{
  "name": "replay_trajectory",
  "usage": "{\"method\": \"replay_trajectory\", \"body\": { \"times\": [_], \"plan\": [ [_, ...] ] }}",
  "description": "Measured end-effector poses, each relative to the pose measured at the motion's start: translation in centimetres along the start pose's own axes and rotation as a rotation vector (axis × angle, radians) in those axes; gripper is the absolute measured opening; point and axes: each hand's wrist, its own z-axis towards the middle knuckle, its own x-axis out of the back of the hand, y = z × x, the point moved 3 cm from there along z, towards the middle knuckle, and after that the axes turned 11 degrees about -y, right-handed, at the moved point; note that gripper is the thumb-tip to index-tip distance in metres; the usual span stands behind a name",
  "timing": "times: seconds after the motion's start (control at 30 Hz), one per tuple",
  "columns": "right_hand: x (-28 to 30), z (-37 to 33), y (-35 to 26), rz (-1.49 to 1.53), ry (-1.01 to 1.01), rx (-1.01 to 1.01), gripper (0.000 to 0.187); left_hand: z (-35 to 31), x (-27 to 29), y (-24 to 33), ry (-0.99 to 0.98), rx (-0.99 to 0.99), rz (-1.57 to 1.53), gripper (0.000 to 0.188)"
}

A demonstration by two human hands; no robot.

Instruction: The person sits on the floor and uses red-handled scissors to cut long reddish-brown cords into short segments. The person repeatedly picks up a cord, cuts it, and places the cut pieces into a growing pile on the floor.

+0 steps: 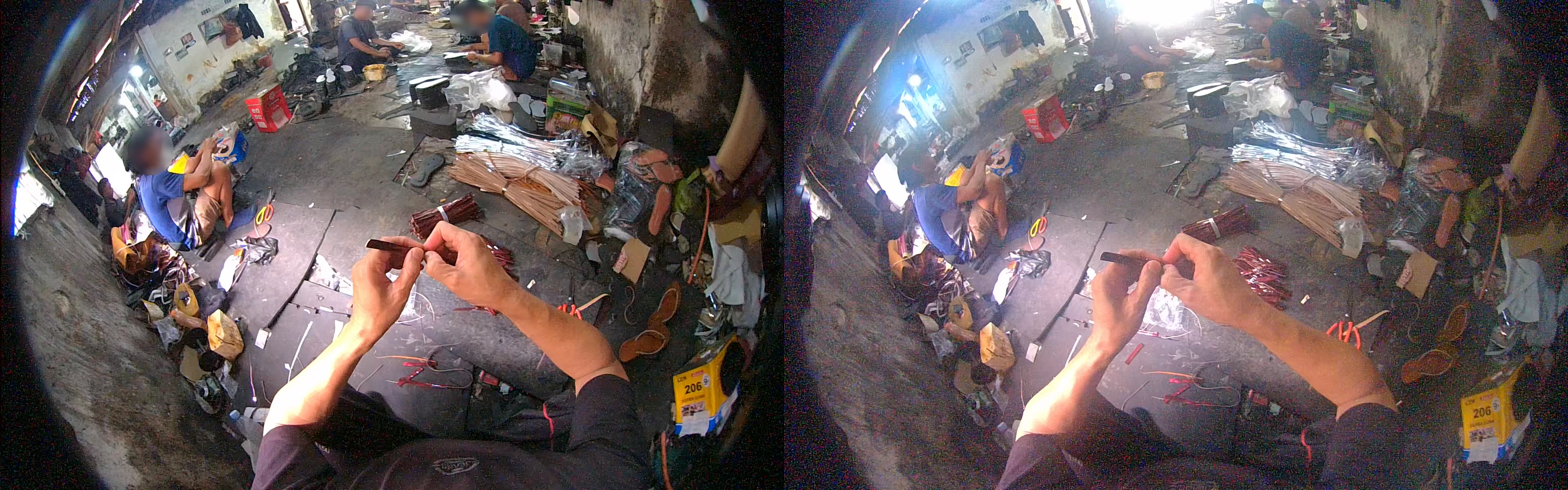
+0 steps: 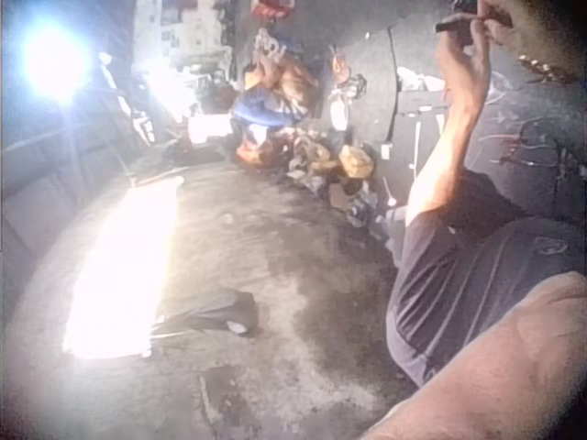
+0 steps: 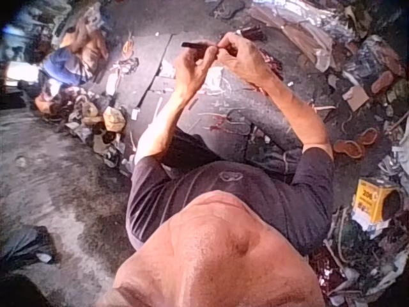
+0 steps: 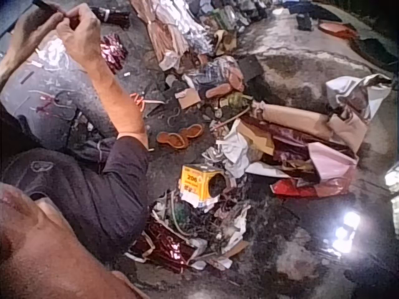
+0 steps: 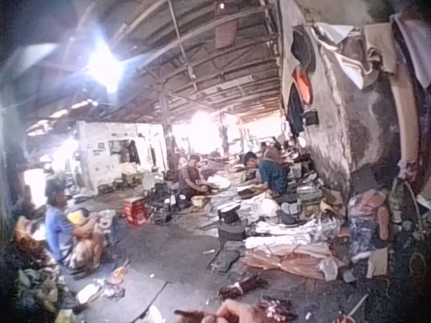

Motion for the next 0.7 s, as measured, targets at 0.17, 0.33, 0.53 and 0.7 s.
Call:
{"method": "replay_trajectory", "body": {
  "times": [0.17, 0.33, 0.53, 0.7],
  "plan": [
    [0.0, 0.0, -0.4, -0.028, -0.053, -0.055, 0.010, -0.2, 0.2, 0.2, 0.028, -0.080, 0.140, 0.015],
    [0.5, 0.4, 1.0, 0.174, -0.167, -0.019, 0.011, 0.3, 0.3, -0.2, -0.021, 0.014, 0.038, 0.019],
    [1.2, 0.4, 1.7, 0.126, -0.187, -0.043, 0.021, 0.3, 0.1, -1.0, -0.083, 0.014, -0.069, 0.018],
    [0.6, 0.5, 2.0, 0.093, -0.099, -0.016, 0.020, 0.4, -0.2, -0.8, -0.088, 0.014, -0.163, 0.019]
  ]
}}
